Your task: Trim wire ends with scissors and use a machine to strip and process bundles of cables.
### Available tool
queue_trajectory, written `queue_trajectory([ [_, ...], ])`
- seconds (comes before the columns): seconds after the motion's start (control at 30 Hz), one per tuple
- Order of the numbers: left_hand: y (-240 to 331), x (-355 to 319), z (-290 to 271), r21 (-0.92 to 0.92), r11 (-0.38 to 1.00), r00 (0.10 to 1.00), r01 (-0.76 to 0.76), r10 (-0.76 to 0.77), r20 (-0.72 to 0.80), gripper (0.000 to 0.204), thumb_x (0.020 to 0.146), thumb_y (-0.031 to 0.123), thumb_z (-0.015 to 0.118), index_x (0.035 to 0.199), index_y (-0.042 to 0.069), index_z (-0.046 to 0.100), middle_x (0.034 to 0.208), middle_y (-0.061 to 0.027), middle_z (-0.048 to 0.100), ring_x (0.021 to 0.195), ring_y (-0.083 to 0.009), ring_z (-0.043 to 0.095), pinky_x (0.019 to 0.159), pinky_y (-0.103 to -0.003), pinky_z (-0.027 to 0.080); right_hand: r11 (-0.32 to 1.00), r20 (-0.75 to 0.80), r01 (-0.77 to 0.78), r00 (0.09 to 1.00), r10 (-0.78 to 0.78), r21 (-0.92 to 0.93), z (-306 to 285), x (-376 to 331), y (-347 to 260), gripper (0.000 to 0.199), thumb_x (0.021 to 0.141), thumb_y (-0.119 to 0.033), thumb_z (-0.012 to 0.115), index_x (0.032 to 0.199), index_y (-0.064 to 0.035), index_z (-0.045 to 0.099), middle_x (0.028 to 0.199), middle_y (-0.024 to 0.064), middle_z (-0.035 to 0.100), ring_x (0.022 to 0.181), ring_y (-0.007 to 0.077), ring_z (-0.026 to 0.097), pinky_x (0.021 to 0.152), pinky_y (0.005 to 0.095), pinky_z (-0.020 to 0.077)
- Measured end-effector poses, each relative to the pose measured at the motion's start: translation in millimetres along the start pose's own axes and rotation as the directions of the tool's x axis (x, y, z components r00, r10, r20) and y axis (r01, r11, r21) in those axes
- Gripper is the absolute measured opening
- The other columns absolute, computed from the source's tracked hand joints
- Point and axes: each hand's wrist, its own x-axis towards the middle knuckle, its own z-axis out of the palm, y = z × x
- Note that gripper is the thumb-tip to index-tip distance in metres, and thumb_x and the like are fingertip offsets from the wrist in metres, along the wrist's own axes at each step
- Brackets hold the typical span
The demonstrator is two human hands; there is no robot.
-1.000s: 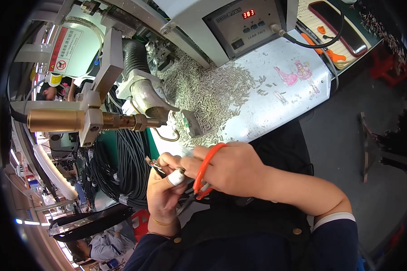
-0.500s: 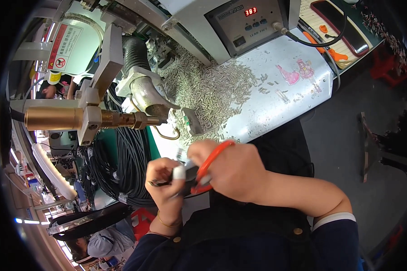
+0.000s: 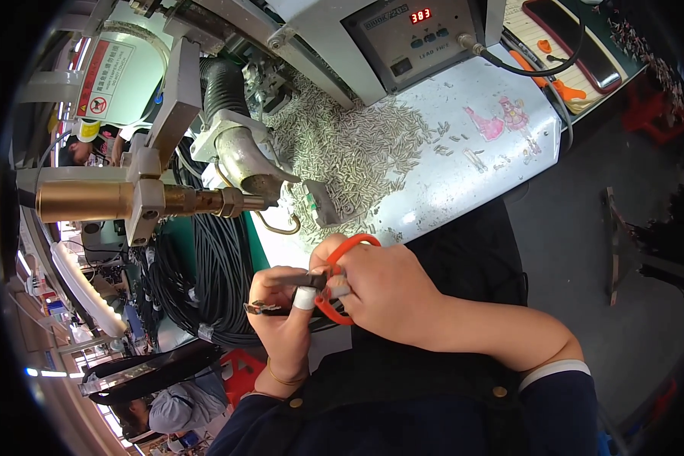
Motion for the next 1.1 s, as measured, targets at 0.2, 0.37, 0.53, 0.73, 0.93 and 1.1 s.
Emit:
queue_trajectory([
  [0.2, 8.1, 4.2, 5.0, -0.109, 0.979, 0.983, 0.174, -0.179, -0.037, 0.016, 0.076, -0.006, 0.061, 0.090, -0.005, 0.055, 0.077, -0.0031, 0.057, 0.064, -0.0032, 0.050, 0.057, -0.015, 0.038, 0.960, 0.016, -0.172, 0.985, 0.172, 0.222, 7.6, -2.9, -0.2, 0.010, 0.088, -0.012, 0.051, 0.087, -0.0019, 0.051, 0.063, 0.0031, 0.057, 0.057, 0.0094, 0.058, 0.051, 0.0224, 0.0432],
  [0.37, 7.1, 7.0, -1.3, -0.261, 0.909, 0.945, 0.324, -0.326, 0.038, 0.016, 0.075, -0.006, 0.062, 0.090, -0.003, 0.055, 0.077, -0.0034, 0.059, 0.062, -0.0033, 0.050, 0.058, -0.015, 0.038, 0.907, -0.059, -0.178, 0.975, 0.216, 0.381, 14.4, -7.2, 4.7, 0.016, 0.084, -0.016, 0.059, 0.083, -0.0015, 0.051, 0.063, 0.0031, 0.056, 0.054, 0.0076, 0.056, 0.049, 0.0220, 0.0421],
  [0.53, 7.3, 5.8, -1.9, -0.386, 0.877, 0.952, 0.286, -0.307, 0.008, 0.015, 0.075, -0.006, 0.062, 0.088, -0.002, 0.056, 0.078, -0.0046, 0.060, 0.064, -0.0041, 0.052, 0.059, -0.015, 0.040, 0.969, 0.067, -0.243, 0.969, 0.239, 0.056, -9.8, -6.3, -6.2, 0.028, 0.076, -0.025, 0.068, 0.072, -0.0018, 0.052, 0.058, 0.0051, 0.056, 0.049, 0.0126, 0.057, 0.045, 0.0251, 0.0426],
  [0.73, 12.5, 8.1, 6.5, -0.252, 0.945, 0.972, 0.208, -0.229, -0.057, 0.010, 0.076, -0.002, 0.059, 0.082, 0.000, 0.050, 0.071, -0.0032, 0.052, 0.049, -0.0022, 0.037, 0.042, -0.016, 0.026, 0.944, 0.072, -0.201, 0.971, 0.227, -0.262, -1.9, -16.1, -6.8, 0.041, 0.069, -0.035, 0.072, 0.060, -0.0019, 0.050, 0.051, 0.0087, 0.053, 0.046, 0.0262, 0.055, 0.042, 0.0309, 0.0425],
  [0.93, 12.1, 17.3, 2.2, -0.238, 0.909, 0.937, 0.343, -0.348, 0.023, 0.009, 0.077, 0.001, 0.059, 0.081, 0.001, 0.051, 0.068, -0.0012, 0.049, 0.049, -0.0028, 0.037, 0.042, -0.016, 0.026, 0.957, 0.119, -0.206, 0.965, 0.233, -0.205, 1.6, -20.6, 6.1, 0.040, 0.079, -0.038, 0.061, 0.066, -0.0007, 0.052, 0.050, 0.0082, 0.053, 0.046, 0.0269, 0.056, 0.043, 0.0353, 0.0440],
  [1.1, -6.6, 43.9, -4.9, -0.460, 0.752, 0.879, 0.471, -0.440, 0.182, 0.009, 0.078, 0.004, 0.060, 0.083, 0.003, 0.052, 0.065, 0.0023, 0.045, 0.047, -0.0026, 0.032, 0.040, -0.016, 0.022, 0.850, 0.270, -0.477, 0.868, 0.416, 0.222, -9.5, -8.0, 7.3, 0.035, 0.083, -0.029, 0.058, 0.068, 0.0011, 0.049, 0.048, 0.0075, 0.048, 0.044, 0.0214, 0.053, 0.042, 0.0335, 0.0412],
])
